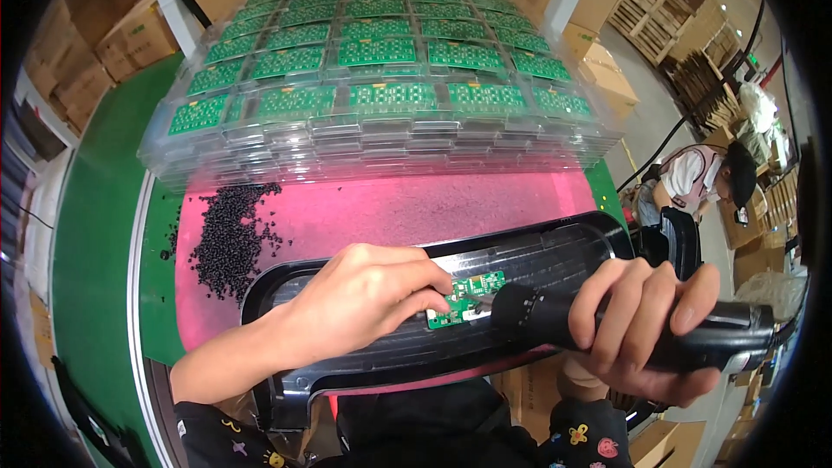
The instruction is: Assembling electronic circuit boards into plastic housings using an electric screwdriver.
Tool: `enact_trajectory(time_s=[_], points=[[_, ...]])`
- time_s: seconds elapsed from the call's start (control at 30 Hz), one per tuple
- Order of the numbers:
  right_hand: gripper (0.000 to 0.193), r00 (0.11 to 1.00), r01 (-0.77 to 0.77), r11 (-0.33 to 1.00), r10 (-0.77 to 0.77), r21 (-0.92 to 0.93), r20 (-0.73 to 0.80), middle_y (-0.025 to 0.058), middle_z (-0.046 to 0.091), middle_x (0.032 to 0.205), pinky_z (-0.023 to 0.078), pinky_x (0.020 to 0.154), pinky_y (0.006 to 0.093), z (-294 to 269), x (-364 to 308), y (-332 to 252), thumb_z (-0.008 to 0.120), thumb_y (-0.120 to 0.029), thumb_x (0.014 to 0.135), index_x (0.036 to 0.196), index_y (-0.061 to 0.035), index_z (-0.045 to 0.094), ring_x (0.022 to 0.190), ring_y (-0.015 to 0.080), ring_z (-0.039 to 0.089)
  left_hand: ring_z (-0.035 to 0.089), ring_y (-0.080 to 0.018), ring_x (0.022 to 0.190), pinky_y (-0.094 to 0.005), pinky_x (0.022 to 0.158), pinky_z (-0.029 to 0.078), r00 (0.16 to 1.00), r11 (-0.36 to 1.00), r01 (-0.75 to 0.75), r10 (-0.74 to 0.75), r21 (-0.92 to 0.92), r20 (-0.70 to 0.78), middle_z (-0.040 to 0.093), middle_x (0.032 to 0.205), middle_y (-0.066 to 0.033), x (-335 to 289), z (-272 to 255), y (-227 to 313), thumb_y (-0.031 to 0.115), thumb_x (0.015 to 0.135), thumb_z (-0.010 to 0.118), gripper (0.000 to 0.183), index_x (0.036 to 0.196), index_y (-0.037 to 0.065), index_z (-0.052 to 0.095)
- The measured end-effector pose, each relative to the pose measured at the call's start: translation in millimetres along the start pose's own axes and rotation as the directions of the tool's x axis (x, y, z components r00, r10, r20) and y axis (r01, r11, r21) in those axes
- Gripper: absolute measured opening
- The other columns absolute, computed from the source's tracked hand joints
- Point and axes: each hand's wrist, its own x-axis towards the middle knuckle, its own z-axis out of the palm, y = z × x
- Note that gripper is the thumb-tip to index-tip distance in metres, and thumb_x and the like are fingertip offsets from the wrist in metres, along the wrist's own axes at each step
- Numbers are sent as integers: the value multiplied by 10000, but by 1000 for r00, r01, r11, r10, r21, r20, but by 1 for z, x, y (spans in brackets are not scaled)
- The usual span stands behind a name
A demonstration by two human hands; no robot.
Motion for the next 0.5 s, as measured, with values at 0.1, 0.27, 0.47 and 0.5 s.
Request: enact_trajectory(time_s=[0.1, 0.27, 0.47, 0.5], points=[[444, 998, -63, 982, 59, -176, -25, -36, 520, 534, 445, 433, 270, -12, 2, 0, 673, -459, 878, 974, -116, 408, 382, 90, 485, 685, -275, 749, -361, 629, 547, 998, 990, -55, 51, 129, 29, 683, 826, -107, 1, 0, -5, 65, 811, 748, 130, 905, 9, 679], [512, 953, -298, 917, 301, -264, -29, -15, 477, 574, 432, 475, 299, -35, 2, 5, 567, -566, 896, 1002, -85, 426, 411, 103, 438, 684, -278, 781, -375, 649, 549, 986, 993, -79, 66, 82, 153, 680, 875, -86, -2, 2, -8, 101, 836, 719, 127, 910, 38, 637], [500, 942, -335, 890, 328, -309, -77, 9, 476, 575, 429, 483, 305, -48, -5, 16, 575, -536, 886, 998, -69, 435, 416, 123, 442, 652, -291, 1003, -391, 879, 533, 878, 976, -215, 177, 37, 446, 672, 968, -95, -3, 6, -17, 175, 876, 675, 153, 902, 38, 614], [501, 934, -357, 882, 346, -308, -91, 12, 480, 578, 430, 487, 307, -48, -6, 15, 576, -533, 880, 997, -68, 434, 423, 124, 448, 652, -291, 1003, -391, 879, 533, 878, 976, -214, 176, 36, 446, 672, 968, -95, -4, 7, -18, 175, 876, 675, 153, 902, 38, 614]])
